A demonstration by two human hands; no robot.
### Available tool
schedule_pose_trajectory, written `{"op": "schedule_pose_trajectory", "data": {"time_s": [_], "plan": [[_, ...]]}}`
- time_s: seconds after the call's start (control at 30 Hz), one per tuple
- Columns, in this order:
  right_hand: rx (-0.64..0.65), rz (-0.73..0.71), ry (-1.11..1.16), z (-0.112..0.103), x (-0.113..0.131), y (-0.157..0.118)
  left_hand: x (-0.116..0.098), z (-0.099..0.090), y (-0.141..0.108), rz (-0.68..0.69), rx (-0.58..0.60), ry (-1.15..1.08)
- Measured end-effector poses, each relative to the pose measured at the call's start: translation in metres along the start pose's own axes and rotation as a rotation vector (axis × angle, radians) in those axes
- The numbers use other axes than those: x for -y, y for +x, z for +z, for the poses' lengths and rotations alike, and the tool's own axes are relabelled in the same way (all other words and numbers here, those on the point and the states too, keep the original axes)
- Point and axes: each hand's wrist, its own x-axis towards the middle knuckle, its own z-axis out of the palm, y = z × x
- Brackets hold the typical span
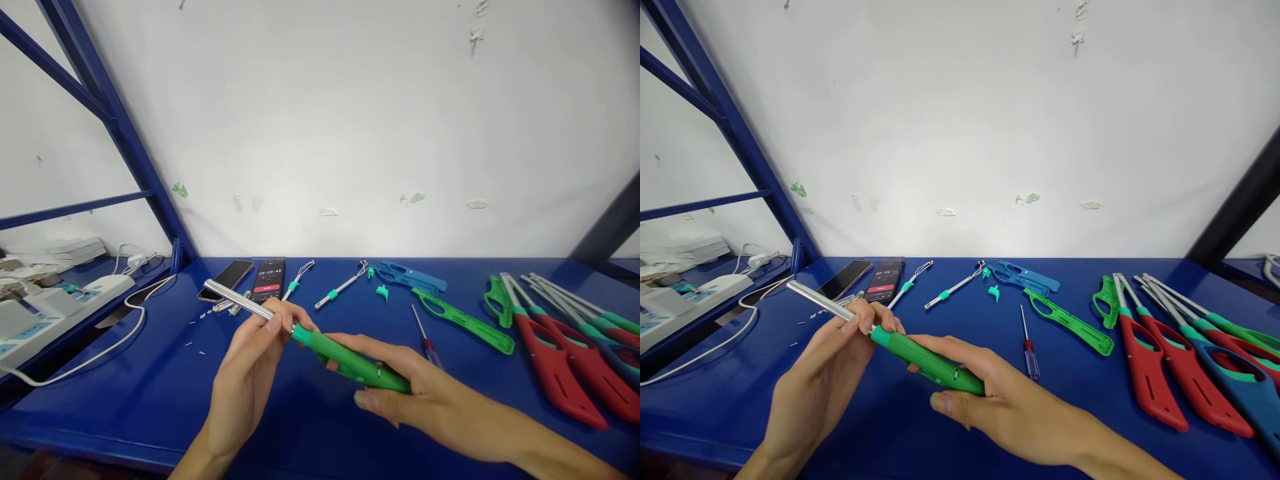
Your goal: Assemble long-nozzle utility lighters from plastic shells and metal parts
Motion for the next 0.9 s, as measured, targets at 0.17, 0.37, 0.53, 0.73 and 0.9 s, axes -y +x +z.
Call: {"op": "schedule_pose_trajectory", "data": {"time_s": [0.17, 0.37, 0.53, 0.73, 0.9], "plan": [[-0.013, 0.066, 0.083, 0.001, -0.001, -0.003, 0.006, 0.001, 0.005, -0.025, -0.025, -0.058], [-0.088, 0.132, 0.155, 0.01, -0.01, 0.002, 0.009, 0.004, 0.004, -0.045, -0.022, -0.083], [-0.146, 0.129, 0.231, 0.013, -0.02, 0.007, 0.012, 0.004, 0.002, -0.042, -0.035, -0.084], [-0.105, 0.092, 0.159, 0.01, -0.022, 0.009, 0.016, 0.003, 0.004, -0.031, -0.037, -0.101], [-0.058, 0.083, 0.114, 0.008, -0.016, 0.01, 0.013, 0.004, 0.004, -0.033, -0.047, -0.094]]}}
